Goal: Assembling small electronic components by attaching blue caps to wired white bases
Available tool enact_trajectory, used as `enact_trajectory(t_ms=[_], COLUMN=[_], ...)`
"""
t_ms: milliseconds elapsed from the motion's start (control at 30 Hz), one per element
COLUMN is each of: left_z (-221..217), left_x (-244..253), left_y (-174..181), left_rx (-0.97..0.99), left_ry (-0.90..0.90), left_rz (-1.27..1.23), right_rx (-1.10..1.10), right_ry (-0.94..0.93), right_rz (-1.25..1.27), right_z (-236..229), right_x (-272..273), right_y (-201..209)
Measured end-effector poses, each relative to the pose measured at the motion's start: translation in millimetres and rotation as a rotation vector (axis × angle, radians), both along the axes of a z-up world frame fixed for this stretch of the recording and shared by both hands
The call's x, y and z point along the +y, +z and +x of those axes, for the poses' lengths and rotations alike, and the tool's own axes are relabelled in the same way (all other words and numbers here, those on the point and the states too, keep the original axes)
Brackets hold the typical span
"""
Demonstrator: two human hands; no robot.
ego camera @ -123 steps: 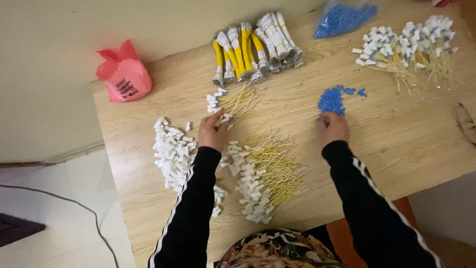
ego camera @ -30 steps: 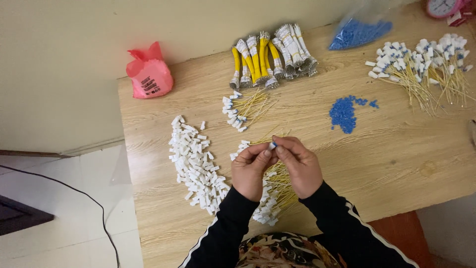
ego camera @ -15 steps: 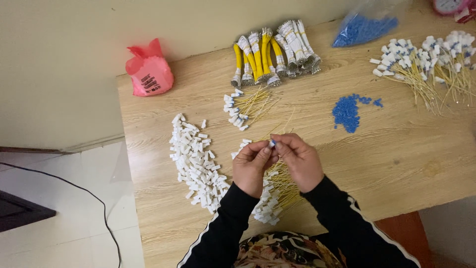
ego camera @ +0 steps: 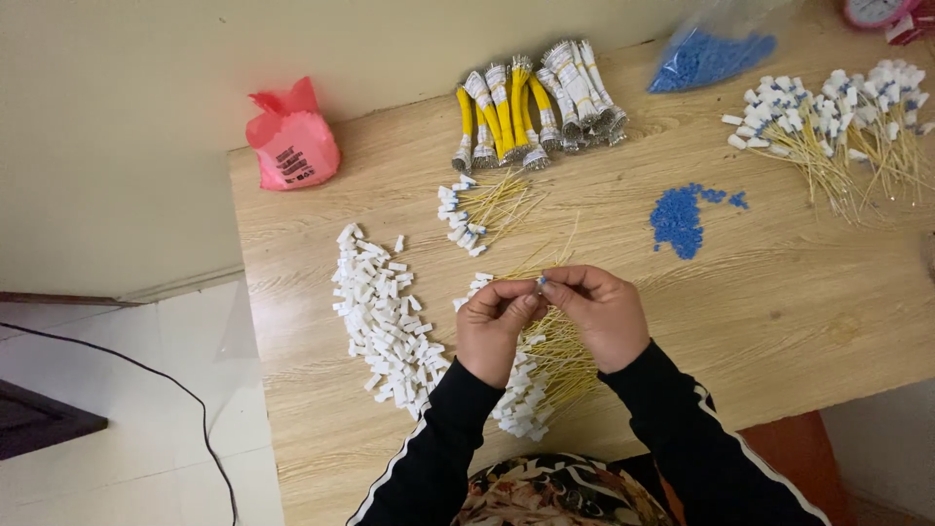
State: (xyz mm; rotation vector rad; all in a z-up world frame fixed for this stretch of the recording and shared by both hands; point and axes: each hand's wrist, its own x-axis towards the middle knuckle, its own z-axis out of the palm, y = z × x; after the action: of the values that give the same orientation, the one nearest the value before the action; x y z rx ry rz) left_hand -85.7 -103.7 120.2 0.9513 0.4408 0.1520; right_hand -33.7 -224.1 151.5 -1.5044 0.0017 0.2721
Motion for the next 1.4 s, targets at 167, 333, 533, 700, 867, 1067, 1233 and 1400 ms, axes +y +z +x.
enact_trajectory(t_ms=[167, 333, 533, 700, 867, 1067, 1233, 1400], left_z=[4, 8, 17, 62, 85, 59, 22, -4], left_x=[2, 1, 4, 31, 80, 89, 92, 91], left_y=[14, -5, 1, -105, -117, -67, -93, -135], left_rx=[0.005, 0.042, 0.061, 0.111, 0.170, 0.329, 0.332, 0.132], left_ry=[0.019, 0.032, 0.037, -0.118, -0.061, -0.139, -0.320, -0.283], left_rz=[0.004, 0.014, 0.056, 0.342, 0.493, 0.704, 1.076, 1.629], right_rx=[-0.126, -0.154, -0.222, -0.190, -0.025, 0.176, 0.202, 0.085], right_ry=[0.028, 0.050, 0.036, 0.041, -0.336, -0.297, -0.114, -0.218], right_rz=[0.048, 0.072, 0.040, -0.359, -0.899, -1.019, -1.200, -1.115], right_z=[-7, -9, -6, 31, 88, 111, 117, 87], right_x=[7, 10, 15, -9, -141, -172, -162, -147], right_y=[14, -1, -8, -38, -194, -202, -190, -184])
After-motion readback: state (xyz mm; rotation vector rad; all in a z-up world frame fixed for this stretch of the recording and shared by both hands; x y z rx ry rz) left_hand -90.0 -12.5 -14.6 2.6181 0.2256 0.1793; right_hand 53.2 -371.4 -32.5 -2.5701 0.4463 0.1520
